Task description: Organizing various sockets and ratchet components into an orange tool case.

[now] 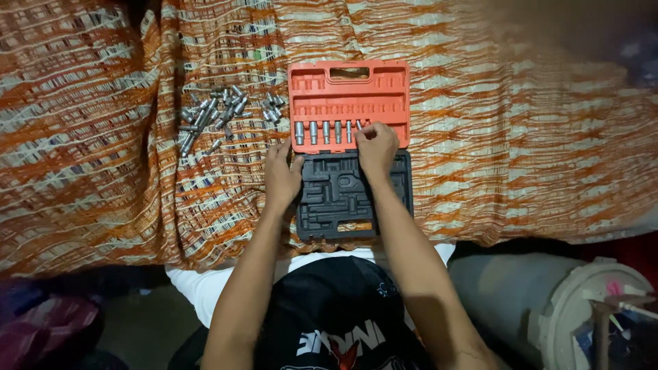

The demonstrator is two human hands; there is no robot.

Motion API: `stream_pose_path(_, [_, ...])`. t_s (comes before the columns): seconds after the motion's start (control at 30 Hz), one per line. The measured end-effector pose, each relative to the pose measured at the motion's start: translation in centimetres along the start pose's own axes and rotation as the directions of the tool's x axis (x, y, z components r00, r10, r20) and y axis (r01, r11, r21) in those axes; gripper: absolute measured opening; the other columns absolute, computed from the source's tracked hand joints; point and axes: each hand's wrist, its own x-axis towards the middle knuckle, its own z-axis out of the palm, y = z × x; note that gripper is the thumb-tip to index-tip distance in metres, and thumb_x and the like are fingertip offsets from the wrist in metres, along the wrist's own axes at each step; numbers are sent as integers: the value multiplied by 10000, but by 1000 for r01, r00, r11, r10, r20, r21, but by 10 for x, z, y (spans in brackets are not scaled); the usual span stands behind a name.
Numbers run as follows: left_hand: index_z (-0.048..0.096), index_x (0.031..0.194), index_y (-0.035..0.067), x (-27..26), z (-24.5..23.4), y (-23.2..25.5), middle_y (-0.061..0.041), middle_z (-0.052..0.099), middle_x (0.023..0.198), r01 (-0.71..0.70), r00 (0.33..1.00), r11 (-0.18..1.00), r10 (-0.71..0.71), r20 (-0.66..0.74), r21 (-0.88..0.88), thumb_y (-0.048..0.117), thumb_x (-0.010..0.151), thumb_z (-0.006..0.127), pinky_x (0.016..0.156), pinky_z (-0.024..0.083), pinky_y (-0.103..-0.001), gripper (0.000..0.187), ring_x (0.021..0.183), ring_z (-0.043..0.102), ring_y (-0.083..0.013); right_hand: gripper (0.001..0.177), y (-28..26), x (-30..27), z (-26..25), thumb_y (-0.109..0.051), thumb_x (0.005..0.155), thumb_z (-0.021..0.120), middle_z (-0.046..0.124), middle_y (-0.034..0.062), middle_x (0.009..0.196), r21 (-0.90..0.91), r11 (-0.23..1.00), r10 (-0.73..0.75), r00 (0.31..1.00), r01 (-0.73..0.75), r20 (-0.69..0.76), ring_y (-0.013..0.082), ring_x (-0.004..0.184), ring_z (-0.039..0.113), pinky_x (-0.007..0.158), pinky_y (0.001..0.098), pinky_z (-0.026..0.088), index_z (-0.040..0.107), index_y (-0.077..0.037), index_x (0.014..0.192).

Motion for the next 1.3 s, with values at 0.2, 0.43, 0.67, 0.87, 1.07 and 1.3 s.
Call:
stream_pose_path(0.2, [563,1439,31,-1,-4,6,-195,567,1290,25,1000,999,-24,5,-45,113,929,716,1036,465,-435,539,1177,583,-359,123,4,-2,-1,-146,832,820,744,143,873,-29,990,-139,988,141,64,335,866,689,802,461,525,756,-42,843])
stream_pose_path(0.43, [562,1428,10,-4,-1,0,-211,573,1276,-39,999,999,39,-24,-5,91,910,740,1032,458,-443,554,1180,573,-381,138,19,23,-16,-89,812,810,759,142,906,34,994,-107,949,101,297,284,859,743,787,383,576,766,-35,931])
stream_pose_path(0.67, [577,1436,36,-2,0,1,-189,596,1186,-41,999,999,41,-28,-16,56,896,726,995,473,-439,561,1101,585,-360,168,15,53,-10,-54,711,851,743,152,785,-96,995,16,857,38,515,272,748,749,691,391,575,713,-11,795])
stream_pose_path(0.87, [571,1422,6,-1,11,-10,-189,591,1211,-85,995,996,85,-49,4,39,894,721,1005,472,-438,550,1126,575,-367,122,32,34,8,-16,746,791,690,199,775,-117,974,-129,897,195,422,372,775,699,709,460,539,672,4,766])
stream_pose_path(1.07, [576,1414,-4,-6,-2,4,-199,596,1208,-63,997,998,63,-44,7,41,891,720,1010,462,-439,544,1139,570,-383,174,38,19,2,-52,735,810,670,169,813,-5,980,-189,928,201,320,355,797,674,723,445,528,654,7,788])
stream_pose_path(1.3, [655,1312,1,-8,-47,17,-186,682,1200,-117,992,993,116,-48,-22,74,928,687,1020,503,-431,392,1115,652,-336,158,25,6,-16,-122,835,791,665,133,880,83,984,-172,948,155,269,301,801,672,732,415,540,679,-24,887])
